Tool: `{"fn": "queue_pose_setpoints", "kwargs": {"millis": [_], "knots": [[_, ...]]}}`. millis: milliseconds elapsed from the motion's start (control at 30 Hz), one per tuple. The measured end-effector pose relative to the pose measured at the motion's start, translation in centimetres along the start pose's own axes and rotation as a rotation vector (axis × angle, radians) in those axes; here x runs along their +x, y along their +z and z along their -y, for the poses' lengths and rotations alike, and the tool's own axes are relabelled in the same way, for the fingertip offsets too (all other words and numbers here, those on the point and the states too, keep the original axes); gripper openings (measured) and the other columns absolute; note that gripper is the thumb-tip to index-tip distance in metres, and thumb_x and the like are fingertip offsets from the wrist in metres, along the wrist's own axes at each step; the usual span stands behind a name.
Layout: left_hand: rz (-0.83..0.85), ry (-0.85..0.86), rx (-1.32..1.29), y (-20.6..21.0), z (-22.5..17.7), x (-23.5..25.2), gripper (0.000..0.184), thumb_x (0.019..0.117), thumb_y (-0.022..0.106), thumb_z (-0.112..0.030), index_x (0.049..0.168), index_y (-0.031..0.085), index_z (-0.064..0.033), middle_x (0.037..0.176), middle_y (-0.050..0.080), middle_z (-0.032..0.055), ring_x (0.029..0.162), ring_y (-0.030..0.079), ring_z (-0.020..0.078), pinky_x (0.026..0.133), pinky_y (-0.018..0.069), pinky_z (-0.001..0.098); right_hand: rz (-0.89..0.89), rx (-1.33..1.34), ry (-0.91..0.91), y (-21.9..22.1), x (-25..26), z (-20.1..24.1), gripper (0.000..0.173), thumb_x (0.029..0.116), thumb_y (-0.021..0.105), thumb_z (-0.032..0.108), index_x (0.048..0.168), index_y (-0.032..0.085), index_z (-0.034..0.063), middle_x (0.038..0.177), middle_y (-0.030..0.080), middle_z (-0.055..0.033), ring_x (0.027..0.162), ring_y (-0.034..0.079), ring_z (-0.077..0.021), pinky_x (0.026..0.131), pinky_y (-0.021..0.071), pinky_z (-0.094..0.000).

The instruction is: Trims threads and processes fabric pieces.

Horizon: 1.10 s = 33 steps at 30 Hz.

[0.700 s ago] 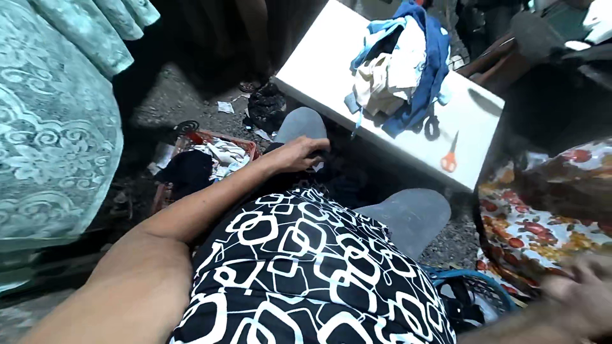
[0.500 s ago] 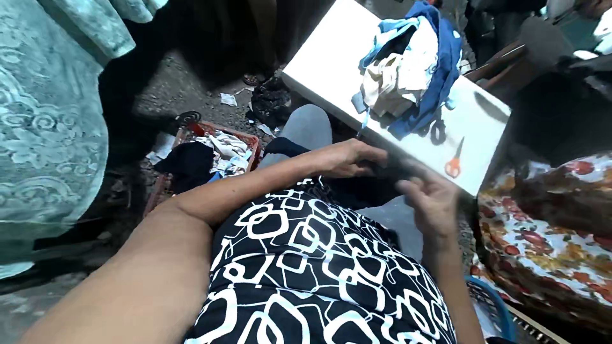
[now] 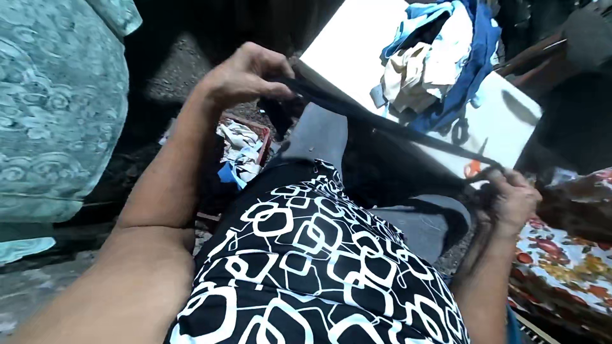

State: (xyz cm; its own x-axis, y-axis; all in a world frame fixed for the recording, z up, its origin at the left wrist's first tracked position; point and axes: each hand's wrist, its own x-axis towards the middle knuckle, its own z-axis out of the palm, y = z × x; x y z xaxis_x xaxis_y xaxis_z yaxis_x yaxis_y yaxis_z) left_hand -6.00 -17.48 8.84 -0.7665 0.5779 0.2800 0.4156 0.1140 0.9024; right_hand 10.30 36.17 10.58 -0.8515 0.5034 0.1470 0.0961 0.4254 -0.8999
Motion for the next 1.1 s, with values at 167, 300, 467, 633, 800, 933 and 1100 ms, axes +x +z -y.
{"fn": "queue_pose_setpoints", "kwargs": {"millis": [167, 300, 467, 633, 800, 933, 1100], "knots": [[-0.084, 0.038, 0.086, 0.4, -0.1, -0.8, 0.016, 0.0953, 0.064, -0.017, 0.104, 0.069, -0.0043, 0.090, 0.067, -0.0040, 0.078, 0.061, -0.0006, 0.073, 0.0542, 0.0215, 0.073, -0.318, -0.127, 0.9, 0.0, 0.1, 0.041, 0.0952, 0.070, 0.015, 0.130, 0.061, -0.0028, 0.103, 0.065, -0.0091, 0.073, 0.053, -0.0022, 0.072, 0.0507, -0.0238], [0.176, 0.153, 0.149, 9.3, -3.4, 2.9, 0.017, 0.0986, 0.060, -0.009, 0.106, 0.071, 0.0013, 0.093, 0.071, 0.0098, 0.084, 0.066, 0.0127, 0.081, 0.0560, 0.0348, 0.539, -0.033, -0.250, 9.0, -4.8, 4.8, 0.047, 0.0935, 0.071, 0.022, 0.137, 0.062, 0.0079, 0.095, 0.071, 0.0046, 0.064, 0.056, 0.0019, 0.060, 0.0525, -0.0199], [0.366, 0.208, 0.246, 14.6, -6.4, 3.7, 0.012, 0.0893, 0.072, -0.003, 0.101, 0.072, 0.0000, 0.087, 0.071, 0.0129, 0.082, 0.068, 0.0259, 0.076, 0.0547, 0.0475, 0.849, 0.040, -0.216, 14.1, -6.9, 4.7, 0.009, 0.0899, 0.070, 0.013, 0.098, 0.075, 0.0123, 0.077, 0.070, 0.0113, 0.061, 0.057, 0.0045, 0.057, 0.0496, -0.0163], [0.253, 0.097, 0.452, 11.4, -1.8, 0.9, 0.019, 0.0883, 0.068, 0.003, 0.106, 0.069, -0.0012, 0.091, 0.070, 0.0145, 0.088, 0.069, 0.0318, 0.080, 0.0540, 0.0522, 0.821, -0.182, -0.336, 14.3, -5.9, 3.8, 0.018, 0.0923, 0.068, 0.017, 0.096, 0.072, -0.0001, 0.079, 0.070, 0.0068, 0.068, 0.060, 0.0090, 0.064, 0.0519, -0.0109], [0.044, -0.167, 0.594, 8.0, 8.4, -5.3, 0.067, 0.0782, 0.081, 0.000, 0.139, 0.064, -0.0244, 0.133, 0.060, 0.0212, 0.125, 0.056, 0.0453, 0.099, 0.0397, 0.0735, 0.906, -0.349, -0.294, 17.0, -6.7, 1.9, 0.023, 0.0918, 0.070, 0.018, 0.100, 0.073, -0.0032, 0.080, 0.071, -0.0030, 0.065, 0.059, 0.0049, 0.064, 0.0510, -0.0137], [-0.068, -0.651, 0.556, 2.1, 18.1, -14.5, 0.061, 0.0862, 0.080, -0.013, 0.144, 0.059, -0.0128, 0.140, 0.056, 0.0279, 0.130, 0.050, 0.0535, 0.099, 0.0334, 0.0813, 0.924, -0.463, -0.267, 16.7, -6.0, 2.0, 0.023, 0.0924, 0.068, 0.017, 0.102, 0.072, -0.0038, 0.084, 0.071, -0.0061, 0.067, 0.059, 0.0032, 0.065, 0.0504, -0.0156], [-0.309, -1.158, 0.337, -1.1, 23.9, -25.2, 0.028, 0.1023, 0.056, -0.012, 0.119, 0.067, 0.0068, 0.120, 0.066, 0.0310, 0.117, 0.062, 0.0477, 0.101, 0.0455, 0.0663, 0.819, -0.404, -0.227, 15.1, -4.8, 1.9, 0.022, 0.0945, 0.065, 0.013, 0.100, 0.069, -0.0077, 0.087, 0.071, -0.0015, 0.076, 0.062, 0.0084, 0.072, 0.0527, -0.0113]]}}
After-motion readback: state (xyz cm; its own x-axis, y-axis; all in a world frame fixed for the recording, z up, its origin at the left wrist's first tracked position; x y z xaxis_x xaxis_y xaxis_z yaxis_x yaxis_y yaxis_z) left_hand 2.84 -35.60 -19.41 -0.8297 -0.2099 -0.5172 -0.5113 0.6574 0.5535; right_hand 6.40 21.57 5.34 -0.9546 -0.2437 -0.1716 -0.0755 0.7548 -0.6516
